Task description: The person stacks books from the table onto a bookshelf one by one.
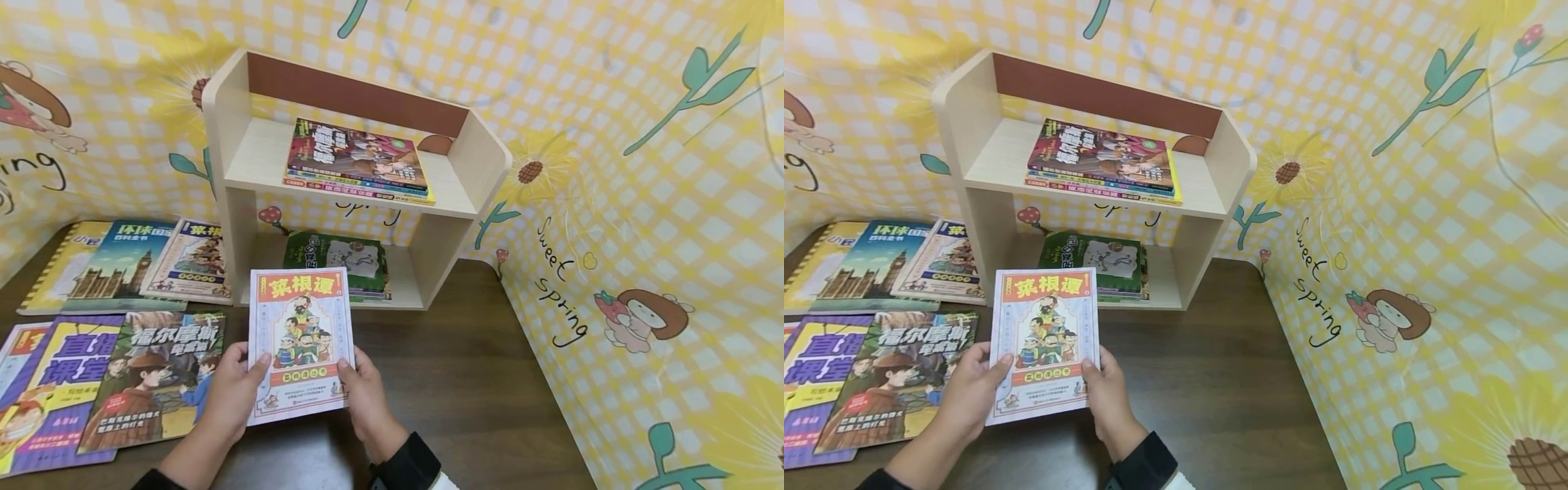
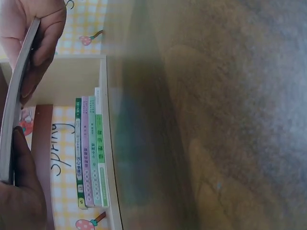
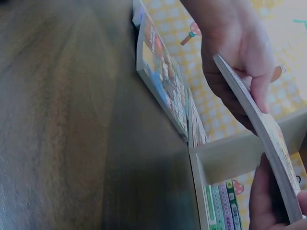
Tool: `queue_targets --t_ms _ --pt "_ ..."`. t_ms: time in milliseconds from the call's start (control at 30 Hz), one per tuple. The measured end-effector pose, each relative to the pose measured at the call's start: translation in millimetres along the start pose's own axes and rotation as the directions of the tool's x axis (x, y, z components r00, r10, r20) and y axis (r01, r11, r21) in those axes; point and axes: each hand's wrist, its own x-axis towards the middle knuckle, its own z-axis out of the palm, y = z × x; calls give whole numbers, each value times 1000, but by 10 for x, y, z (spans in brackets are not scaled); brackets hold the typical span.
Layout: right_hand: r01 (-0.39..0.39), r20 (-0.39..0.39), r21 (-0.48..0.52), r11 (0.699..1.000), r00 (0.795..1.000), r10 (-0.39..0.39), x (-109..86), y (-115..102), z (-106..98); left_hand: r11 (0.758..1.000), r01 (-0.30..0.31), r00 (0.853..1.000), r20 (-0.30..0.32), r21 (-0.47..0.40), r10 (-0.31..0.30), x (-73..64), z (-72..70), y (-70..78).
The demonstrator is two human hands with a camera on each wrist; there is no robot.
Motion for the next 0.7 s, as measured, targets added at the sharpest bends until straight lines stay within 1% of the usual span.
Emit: queue_targets --t_ms 67,167,300,367,433,500,567,633,700 --pt "-9 0 13 1000 1000 9 15 -12 -20 1000 14 1000 10 1 -14 2 -2 -12" --pt "-25 6 16 1000 1000 24 39 -26 -60 999 34 999 41 33 -36 16 -33 -34" --pt "-42 21 17 999 999 41 64 -35 -130 999 42 992 120 33 -45 54 -111 -86" --pt "-47 27 22 999 999 47 71 -32 -169 999 45 985 166 13 -46 68 -160 -112" --pt "-51 29 26 998 998 50 74 -29 -211 999 35 979 203 -5 -33 82 -212 -132" --pt "-51 40 29 998 998 50 76 -29 -255 1000 14 972 233 -8 -12 95 -265 -143" --pt "-58 61 37 998 997 56 75 -40 -301 1000 -19 968 250 1 18 107 -313 -145" --pt "-68 97 31 997 993 65 68 -56 -350 998 -59 965 258 36 48 118 -360 -147" --pt "-77 141 23 997 987 73 58 -71 -403 991 -105 961 266 88 78 132 -402 -150"
